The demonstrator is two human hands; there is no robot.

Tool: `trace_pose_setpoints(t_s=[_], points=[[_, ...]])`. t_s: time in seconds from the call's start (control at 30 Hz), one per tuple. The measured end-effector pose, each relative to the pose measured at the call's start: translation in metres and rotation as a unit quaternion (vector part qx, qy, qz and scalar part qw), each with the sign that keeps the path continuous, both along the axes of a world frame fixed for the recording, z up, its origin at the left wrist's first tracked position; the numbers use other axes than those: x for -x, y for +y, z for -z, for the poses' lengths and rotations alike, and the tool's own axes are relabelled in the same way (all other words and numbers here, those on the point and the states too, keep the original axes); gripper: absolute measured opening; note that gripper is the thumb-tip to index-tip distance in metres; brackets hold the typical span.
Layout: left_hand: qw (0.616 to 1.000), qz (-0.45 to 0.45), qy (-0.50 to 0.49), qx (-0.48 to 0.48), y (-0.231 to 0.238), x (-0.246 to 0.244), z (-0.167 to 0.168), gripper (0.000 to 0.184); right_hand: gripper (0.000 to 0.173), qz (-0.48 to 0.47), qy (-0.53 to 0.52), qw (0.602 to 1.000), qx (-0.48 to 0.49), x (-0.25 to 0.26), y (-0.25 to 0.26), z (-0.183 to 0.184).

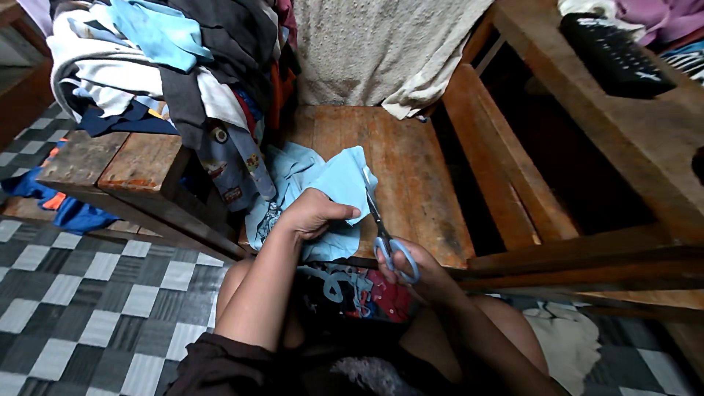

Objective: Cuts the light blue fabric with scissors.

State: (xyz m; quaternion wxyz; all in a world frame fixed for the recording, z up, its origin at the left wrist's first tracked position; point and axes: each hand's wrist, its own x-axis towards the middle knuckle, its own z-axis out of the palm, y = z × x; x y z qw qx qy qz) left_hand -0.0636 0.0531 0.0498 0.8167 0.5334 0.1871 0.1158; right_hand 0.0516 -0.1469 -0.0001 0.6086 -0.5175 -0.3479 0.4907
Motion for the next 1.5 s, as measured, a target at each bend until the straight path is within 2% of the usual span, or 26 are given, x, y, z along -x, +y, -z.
trace_pose_setpoints(t_s=[0.17,0.7,0.97,1.27,1.37,1.43,1.5], points=[[0.998,0.055,0.0,-0.02,-0.001,0.001,0.002,0.025,0.048,0.009,0.0,1.0,0.002,0.001,0.001,0.001],[0.998,0.063,0.007,-0.023,0.0,-0.001,0.002,0.024,0.039,0.037,0.01,0.999,0.018,0.004,0.001,-0.003],[0.989,0.112,0.047,-0.086,-0.002,0.0,0.003,0.028,0.046,0.04,0.014,0.999,0.002,0.003,0.001,-0.002],[0.988,0.108,0.06,-0.09,-0.001,0.001,0.001,0.03,0.033,0.059,0.001,0.998,0.027,0.005,0.003,-0.004],[0.997,0.051,0.023,-0.058,-0.004,0.0,0.001,0.024,0.033,0.058,-0.003,0.998,0.032,0.003,0.001,-0.005],[0.999,-0.03,0.009,-0.03,-0.004,-0.006,0.007,0.021,0.035,0.047,-0.017,0.998,0.034,0.0,-0.001,-0.005],[0.994,-0.104,0.012,0.016,-0.004,-0.014,0.01,0.037,0.037,0.033,-0.044,0.997,0.049,-0.001,-0.002,-0.005]])
